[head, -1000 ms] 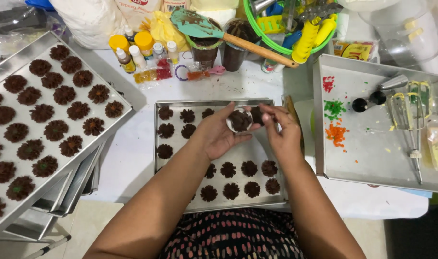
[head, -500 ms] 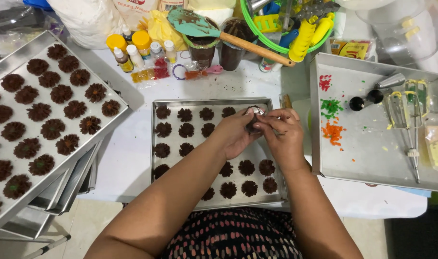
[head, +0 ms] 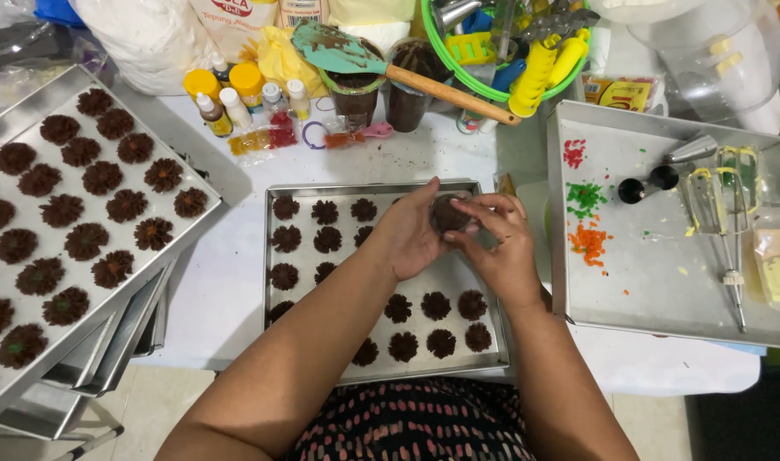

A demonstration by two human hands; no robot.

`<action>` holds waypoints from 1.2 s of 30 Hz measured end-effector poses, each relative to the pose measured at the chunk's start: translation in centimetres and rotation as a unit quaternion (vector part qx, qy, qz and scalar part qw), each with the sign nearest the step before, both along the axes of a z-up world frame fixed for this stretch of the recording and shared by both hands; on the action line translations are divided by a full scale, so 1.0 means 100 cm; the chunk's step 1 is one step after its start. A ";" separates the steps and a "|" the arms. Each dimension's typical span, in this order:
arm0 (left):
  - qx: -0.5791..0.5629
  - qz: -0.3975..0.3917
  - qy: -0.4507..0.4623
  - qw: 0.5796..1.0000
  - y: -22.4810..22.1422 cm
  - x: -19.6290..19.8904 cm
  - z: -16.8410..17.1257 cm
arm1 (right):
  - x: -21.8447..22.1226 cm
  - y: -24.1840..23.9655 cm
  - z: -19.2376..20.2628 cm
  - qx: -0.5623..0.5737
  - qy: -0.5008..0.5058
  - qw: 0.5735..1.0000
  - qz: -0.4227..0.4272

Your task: Placing small chocolate pieces onto flower-shaped cookies on a baking tray

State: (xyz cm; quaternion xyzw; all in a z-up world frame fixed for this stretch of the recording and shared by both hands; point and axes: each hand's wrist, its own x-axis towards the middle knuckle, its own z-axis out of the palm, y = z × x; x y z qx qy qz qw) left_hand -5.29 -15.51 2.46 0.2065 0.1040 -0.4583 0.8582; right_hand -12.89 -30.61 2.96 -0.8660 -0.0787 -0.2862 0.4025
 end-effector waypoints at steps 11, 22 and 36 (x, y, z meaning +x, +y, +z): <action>-0.009 0.007 -0.003 1.000 -0.010 0.007 -0.017 | -0.005 0.007 0.012 -0.154 -0.036 0.987 0.007; -0.033 0.016 0.033 0.999 -0.010 0.001 0.004 | 0.005 0.000 0.007 -0.049 -0.031 0.998 -0.017; -0.004 0.042 -0.017 0.999 0.004 -0.007 0.008 | -0.009 0.028 0.015 -0.218 -0.091 0.970 -0.052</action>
